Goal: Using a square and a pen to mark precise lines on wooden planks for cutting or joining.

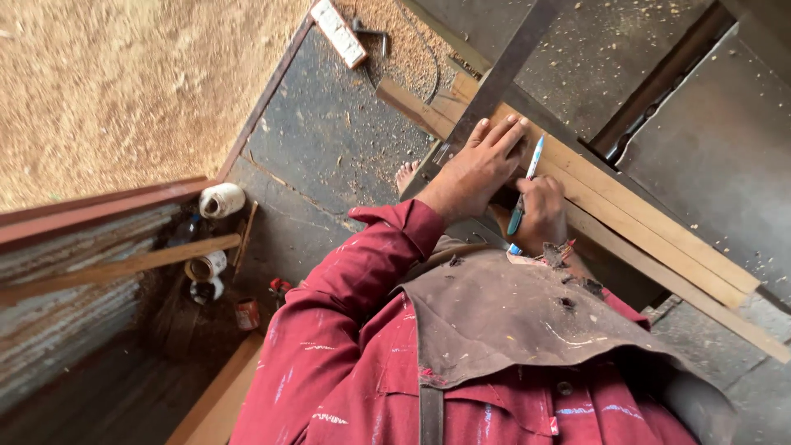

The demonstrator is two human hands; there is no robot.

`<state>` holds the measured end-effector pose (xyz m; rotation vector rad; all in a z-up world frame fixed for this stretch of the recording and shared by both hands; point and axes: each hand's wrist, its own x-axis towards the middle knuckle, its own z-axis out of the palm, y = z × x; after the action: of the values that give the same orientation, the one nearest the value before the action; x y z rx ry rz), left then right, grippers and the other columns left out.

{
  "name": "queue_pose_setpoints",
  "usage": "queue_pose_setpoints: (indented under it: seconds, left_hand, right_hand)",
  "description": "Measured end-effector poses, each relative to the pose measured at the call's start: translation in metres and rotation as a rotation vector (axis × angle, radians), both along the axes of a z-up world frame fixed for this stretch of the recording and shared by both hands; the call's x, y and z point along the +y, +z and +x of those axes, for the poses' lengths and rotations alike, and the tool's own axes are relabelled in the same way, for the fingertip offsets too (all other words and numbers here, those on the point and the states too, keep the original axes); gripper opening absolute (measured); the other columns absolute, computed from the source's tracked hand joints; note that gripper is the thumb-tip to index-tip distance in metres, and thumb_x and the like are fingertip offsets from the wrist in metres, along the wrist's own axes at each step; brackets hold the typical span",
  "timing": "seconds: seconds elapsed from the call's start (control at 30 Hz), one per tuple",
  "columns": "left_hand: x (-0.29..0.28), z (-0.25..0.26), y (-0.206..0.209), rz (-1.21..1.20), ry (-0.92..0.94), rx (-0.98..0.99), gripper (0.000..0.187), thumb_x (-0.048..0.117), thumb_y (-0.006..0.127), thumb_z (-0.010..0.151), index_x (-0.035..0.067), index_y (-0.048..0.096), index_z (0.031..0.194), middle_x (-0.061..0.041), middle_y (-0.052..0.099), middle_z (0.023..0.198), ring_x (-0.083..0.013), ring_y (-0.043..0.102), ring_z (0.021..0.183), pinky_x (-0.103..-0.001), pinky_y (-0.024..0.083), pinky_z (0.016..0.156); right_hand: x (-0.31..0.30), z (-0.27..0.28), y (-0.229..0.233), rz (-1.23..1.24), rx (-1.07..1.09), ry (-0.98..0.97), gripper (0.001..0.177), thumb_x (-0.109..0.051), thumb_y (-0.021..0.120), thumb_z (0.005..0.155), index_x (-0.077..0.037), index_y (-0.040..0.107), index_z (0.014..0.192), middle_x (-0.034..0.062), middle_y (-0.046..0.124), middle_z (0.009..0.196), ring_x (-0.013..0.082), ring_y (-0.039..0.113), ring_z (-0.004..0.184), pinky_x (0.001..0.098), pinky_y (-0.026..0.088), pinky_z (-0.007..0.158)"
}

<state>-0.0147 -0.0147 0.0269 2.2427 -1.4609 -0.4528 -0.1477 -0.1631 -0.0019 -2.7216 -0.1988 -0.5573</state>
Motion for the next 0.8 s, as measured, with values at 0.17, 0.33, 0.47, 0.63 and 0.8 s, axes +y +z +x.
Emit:
queue_pose_setpoints:
  seconds: [0.17,0.33,0.47,0.63,0.8]
  left_hand:
    - [-0.008,-0.005,-0.014,-0.001,0.025,-0.205,0.085,0.026,0.074,0.074,-0.006,0.045,0.147,-0.025,0.032,0.156,-0.0377,0.026,0.151,-0.055,0.025,0.122]
    - [-0.014,-0.012,-0.014,0.016,0.02,-0.239,0.077,0.028,0.068,0.08,-0.007,0.048,0.145,-0.027,0.033,0.156,-0.0388,0.029,0.15,-0.056,0.025,0.123]
    - [-0.023,-0.02,-0.016,-0.05,-0.01,-0.263,0.07,0.028,0.064,0.084,-0.006,0.051,0.144,-0.026,0.034,0.157,-0.0379,0.031,0.15,-0.057,0.026,0.123]
    - [-0.034,-0.029,-0.024,-0.071,-0.017,-0.255,0.067,0.026,0.062,0.084,-0.006,0.053,0.142,-0.026,0.035,0.156,-0.0385,0.032,0.15,-0.056,0.028,0.122]
    - [-0.036,-0.03,-0.024,-0.082,-0.012,-0.229,0.065,0.024,0.061,0.086,-0.008,0.053,0.141,-0.027,0.035,0.156,-0.0391,0.032,0.149,-0.056,0.03,0.122]
  right_hand:
    - [-0.014,-0.014,-0.025,0.115,0.07,0.011,0.048,-0.039,0.083,0.093,0.001,0.059,0.105,0.016,0.061,0.092,0.0346,0.062,0.086,0.0475,0.05,0.082]
    - [-0.011,-0.017,-0.006,0.112,0.028,0.001,0.047,-0.04,0.08,0.092,0.0,0.06,0.106,0.014,0.064,0.095,0.0336,0.063,0.087,0.0488,0.051,0.085]
    - [-0.025,-0.03,-0.014,0.124,0.037,-0.045,0.049,-0.041,0.084,0.087,0.0,0.062,0.103,0.0133,0.063,0.094,0.0338,0.063,0.088,0.046,0.051,0.082]
    - [-0.042,-0.046,-0.024,0.126,0.025,-0.022,0.047,-0.032,0.09,0.081,0.0,0.063,0.102,0.0132,0.064,0.094,0.0333,0.062,0.085,0.0463,0.049,0.078]
    - [-0.045,-0.05,-0.026,0.174,0.043,-0.005,0.041,-0.018,0.088,0.078,-0.002,0.064,0.106,0.0131,0.068,0.101,0.0342,0.063,0.091,0.0447,0.05,0.079]
